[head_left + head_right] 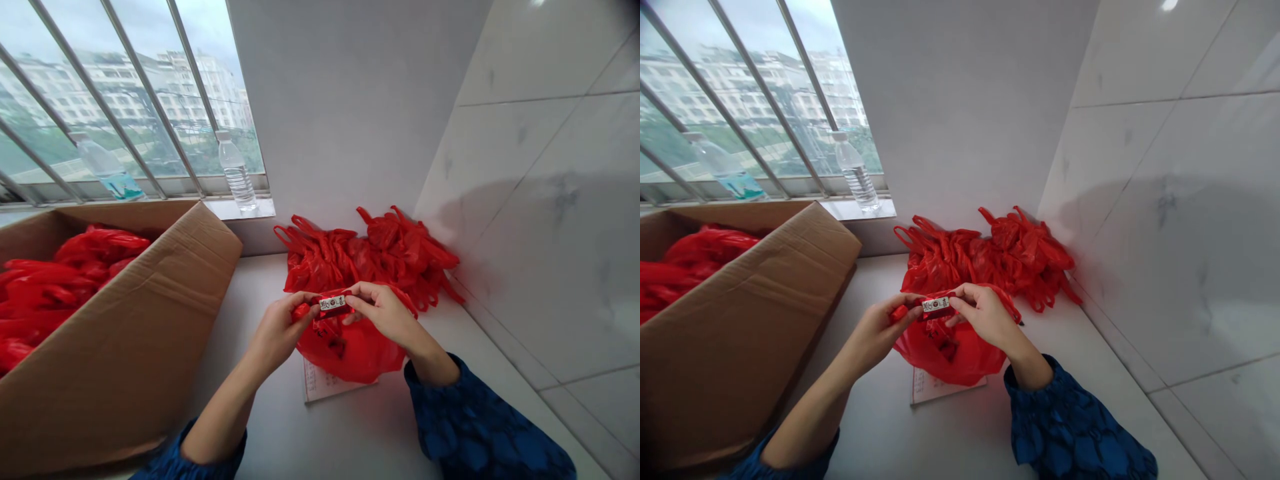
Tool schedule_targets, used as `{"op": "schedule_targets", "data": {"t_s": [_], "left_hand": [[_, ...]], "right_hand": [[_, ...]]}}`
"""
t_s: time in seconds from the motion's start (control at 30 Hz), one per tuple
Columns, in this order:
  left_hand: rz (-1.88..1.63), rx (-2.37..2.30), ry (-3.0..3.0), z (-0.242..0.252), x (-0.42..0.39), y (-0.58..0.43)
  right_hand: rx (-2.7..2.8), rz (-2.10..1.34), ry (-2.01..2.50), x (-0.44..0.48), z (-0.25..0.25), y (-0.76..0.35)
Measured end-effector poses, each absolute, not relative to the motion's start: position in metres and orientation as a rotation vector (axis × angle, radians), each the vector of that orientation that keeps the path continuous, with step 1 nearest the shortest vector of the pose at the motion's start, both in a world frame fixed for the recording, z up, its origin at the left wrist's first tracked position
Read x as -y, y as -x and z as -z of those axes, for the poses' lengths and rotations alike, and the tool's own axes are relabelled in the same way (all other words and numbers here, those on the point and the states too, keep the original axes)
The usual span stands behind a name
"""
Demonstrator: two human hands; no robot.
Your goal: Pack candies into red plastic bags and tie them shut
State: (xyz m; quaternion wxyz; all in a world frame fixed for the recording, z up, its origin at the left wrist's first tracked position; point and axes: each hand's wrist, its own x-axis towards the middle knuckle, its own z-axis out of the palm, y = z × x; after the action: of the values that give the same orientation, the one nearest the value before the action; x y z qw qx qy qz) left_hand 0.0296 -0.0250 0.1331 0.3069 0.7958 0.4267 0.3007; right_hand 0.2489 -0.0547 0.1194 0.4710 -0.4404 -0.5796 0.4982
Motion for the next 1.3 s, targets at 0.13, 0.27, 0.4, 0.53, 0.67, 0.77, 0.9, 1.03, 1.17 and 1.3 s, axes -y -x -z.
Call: {"op": "schedule_targets", "data": {"t_s": [0.13,0.27,0.4,0.53,0.67,0.77,0.9,1.03,1.17,1.3], "left_hand": [[-0.806,-1.126,-2.08,-0.132,0.023,-0.029],[-0.811,-1.122,-2.082,-0.132,0.023,-0.029],[-0.813,-1.127,-2.086,-0.133,0.024,-0.029],[-0.814,-1.116,-2.096,-0.133,0.024,-0.029],[-0.819,-1.065,-2.133,-0.133,0.024,-0.028],[-0.83,-1.074,-2.177,-0.132,0.024,-0.028],[-0.857,-1.18,-2.258,-0.131,0.027,-0.029],[-0.884,-1.186,-2.289,-0.134,0.032,-0.034],[-0.75,-1.205,-2.262,-0.142,0.038,-0.034],[-0.474,-1.402,-2.372,-0.147,0.04,-0.028]], "right_hand": [[1.413,-1.217,1.1,0.053,-0.118,-0.249],[1.423,-1.208,1.1,0.053,-0.117,-0.249],[1.431,-1.205,1.105,0.055,-0.119,-0.249],[1.448,-1.205,1.109,0.055,-0.118,-0.25],[1.496,-1.219,1.075,0.055,-0.114,-0.25],[1.605,-1.02,1.149,0.06,-0.115,-0.247],[1.853,-0.386,1.356,0.069,-0.12,-0.241],[2.075,-0.133,1.408,0.073,-0.124,-0.236],[2.156,-0.262,1.475,0.078,-0.129,-0.238],[2.206,-0.522,1.65,0.085,-0.122,-0.242]]}}
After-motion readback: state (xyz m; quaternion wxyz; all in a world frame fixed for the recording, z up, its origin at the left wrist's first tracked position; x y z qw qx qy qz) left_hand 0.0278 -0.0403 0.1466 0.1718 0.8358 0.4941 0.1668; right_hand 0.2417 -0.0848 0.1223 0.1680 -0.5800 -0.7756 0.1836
